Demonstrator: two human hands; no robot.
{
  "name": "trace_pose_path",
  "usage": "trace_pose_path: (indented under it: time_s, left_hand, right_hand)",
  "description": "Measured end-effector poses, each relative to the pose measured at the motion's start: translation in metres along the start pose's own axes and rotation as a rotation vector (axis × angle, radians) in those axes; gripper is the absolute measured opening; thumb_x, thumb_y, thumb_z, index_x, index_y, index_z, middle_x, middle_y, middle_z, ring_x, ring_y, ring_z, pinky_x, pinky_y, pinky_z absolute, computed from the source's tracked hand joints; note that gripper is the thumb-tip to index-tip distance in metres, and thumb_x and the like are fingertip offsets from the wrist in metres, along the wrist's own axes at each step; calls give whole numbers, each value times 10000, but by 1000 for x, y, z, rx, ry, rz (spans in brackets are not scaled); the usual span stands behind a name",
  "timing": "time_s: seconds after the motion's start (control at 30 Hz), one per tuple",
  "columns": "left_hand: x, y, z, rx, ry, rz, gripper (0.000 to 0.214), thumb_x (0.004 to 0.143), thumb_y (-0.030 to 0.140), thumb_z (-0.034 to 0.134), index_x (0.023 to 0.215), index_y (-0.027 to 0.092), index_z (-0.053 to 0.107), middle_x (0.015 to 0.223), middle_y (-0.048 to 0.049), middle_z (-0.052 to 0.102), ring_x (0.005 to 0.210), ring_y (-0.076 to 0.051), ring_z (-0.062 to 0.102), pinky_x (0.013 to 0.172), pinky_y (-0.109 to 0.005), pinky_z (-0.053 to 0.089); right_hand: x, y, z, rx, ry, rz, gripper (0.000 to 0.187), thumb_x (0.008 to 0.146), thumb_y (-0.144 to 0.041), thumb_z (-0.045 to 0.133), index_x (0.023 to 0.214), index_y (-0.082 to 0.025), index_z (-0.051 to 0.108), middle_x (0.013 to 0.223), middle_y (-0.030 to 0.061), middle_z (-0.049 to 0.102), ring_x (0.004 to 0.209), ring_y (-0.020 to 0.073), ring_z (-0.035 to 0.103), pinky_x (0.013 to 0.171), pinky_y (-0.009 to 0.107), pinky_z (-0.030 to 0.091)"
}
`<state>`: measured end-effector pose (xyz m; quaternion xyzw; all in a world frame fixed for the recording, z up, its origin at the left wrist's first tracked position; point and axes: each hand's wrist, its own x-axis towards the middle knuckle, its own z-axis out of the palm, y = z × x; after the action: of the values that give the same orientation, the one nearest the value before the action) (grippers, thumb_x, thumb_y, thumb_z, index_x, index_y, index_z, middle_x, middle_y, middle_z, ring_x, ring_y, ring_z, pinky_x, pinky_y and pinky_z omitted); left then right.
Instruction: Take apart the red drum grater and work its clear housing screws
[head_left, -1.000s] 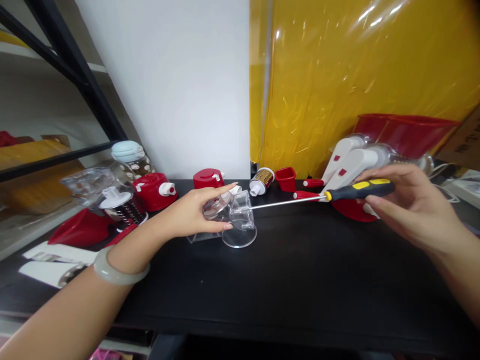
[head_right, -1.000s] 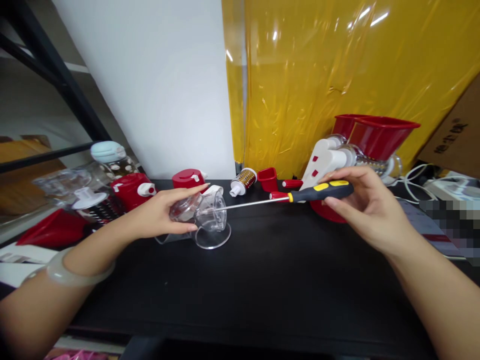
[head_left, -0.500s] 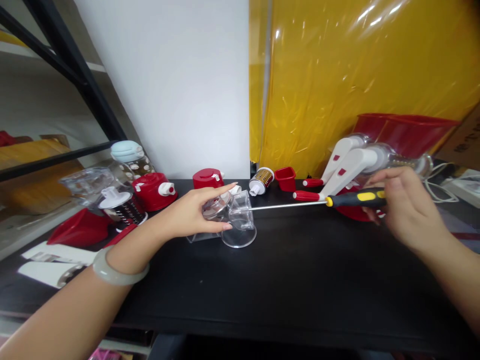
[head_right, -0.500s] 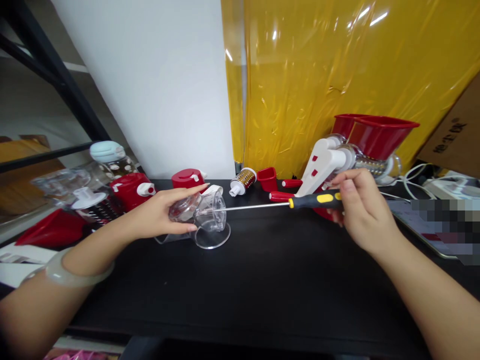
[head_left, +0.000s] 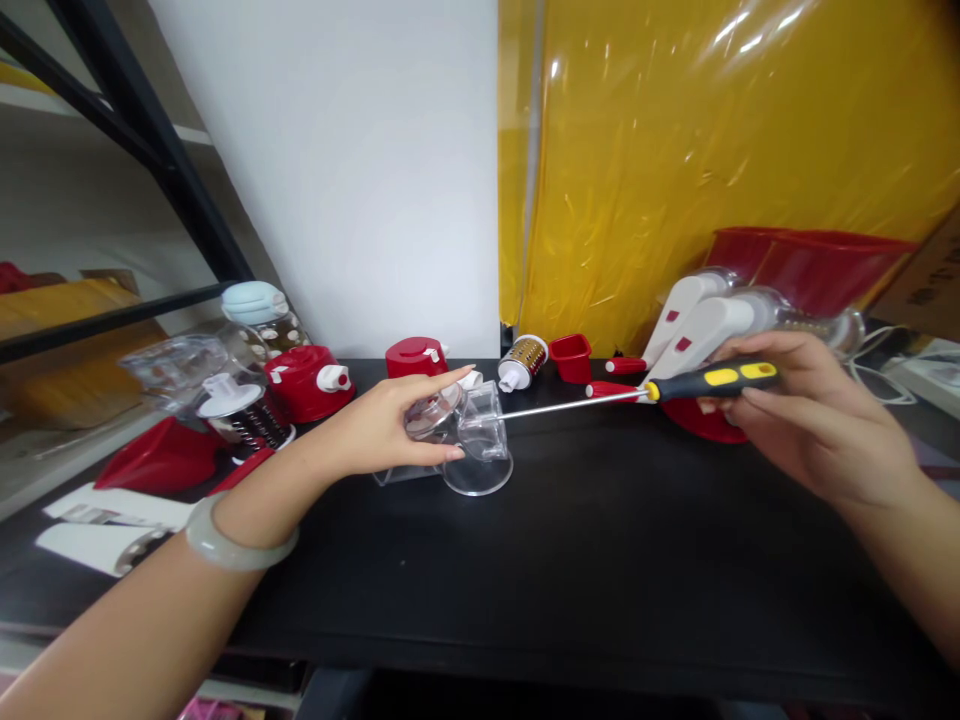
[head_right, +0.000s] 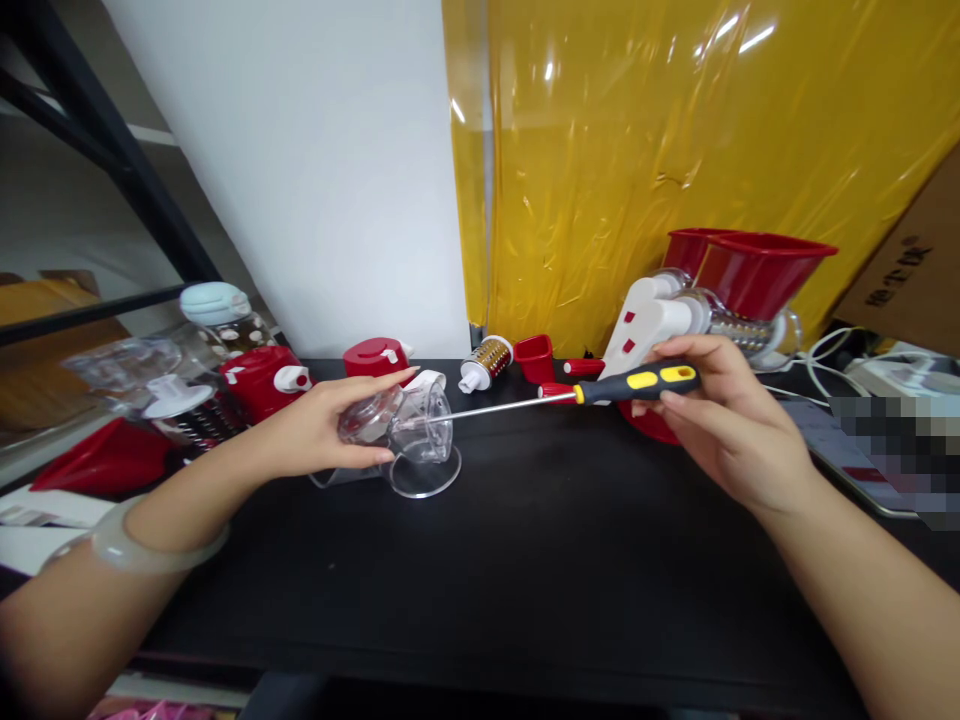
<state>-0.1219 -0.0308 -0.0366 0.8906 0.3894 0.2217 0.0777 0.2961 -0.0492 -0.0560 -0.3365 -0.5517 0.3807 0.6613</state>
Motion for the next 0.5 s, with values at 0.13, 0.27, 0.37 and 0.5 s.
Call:
trace_pose_path:
  time_s: [0.13, 0.27, 0.37, 0.5]
  left_hand:
    - [0, 0, 0, 0, -1, 4, 911, 789, 535, 808, 1573, 267, 430, 1437, -98, 647, 1249, -290, 661, 1084, -425, 514]
    - [0, 1, 0, 1, 0, 3, 910, 790, 534, 806, 1573, 262, 430, 1441, -106, 643, 1252, -294, 660, 1085, -433, 514]
    - [0, 1, -1, -11, 2, 8, 907, 790, 532, 807, 1572, 264, 433, 1449, -104, 639, 1266, -295, 653, 1097, -430, 507]
    - [1, 2, -1, -7, 3, 1, 902, 782, 531, 812, 1564, 268, 448, 1433, -103, 652, 1248, -298, 663, 1089, -433, 515]
  right_hand:
    - [0, 1, 8, 87, 61, 51, 452, 657, -546, 872, 994, -265, 761, 928, 20, 677, 756, 147, 659, 665, 250, 614]
    - [0, 5, 4, -8, 11, 74, 649, 710, -822, 680, 988, -238, 726, 875, 56, 732, 616, 190, 684, 547, 344, 616]
    - [-1, 7, -5, -227, -73, 57, 607, 809, -842, 531, 934, -259, 648, 618, 6, 664, 391, 162, 549, 336, 291, 451]
    - [0, 6, -12, -392, 13, -8, 459, 859, -722, 612, 859, -264, 637, 558, -38, 552, 399, 102, 432, 348, 218, 353]
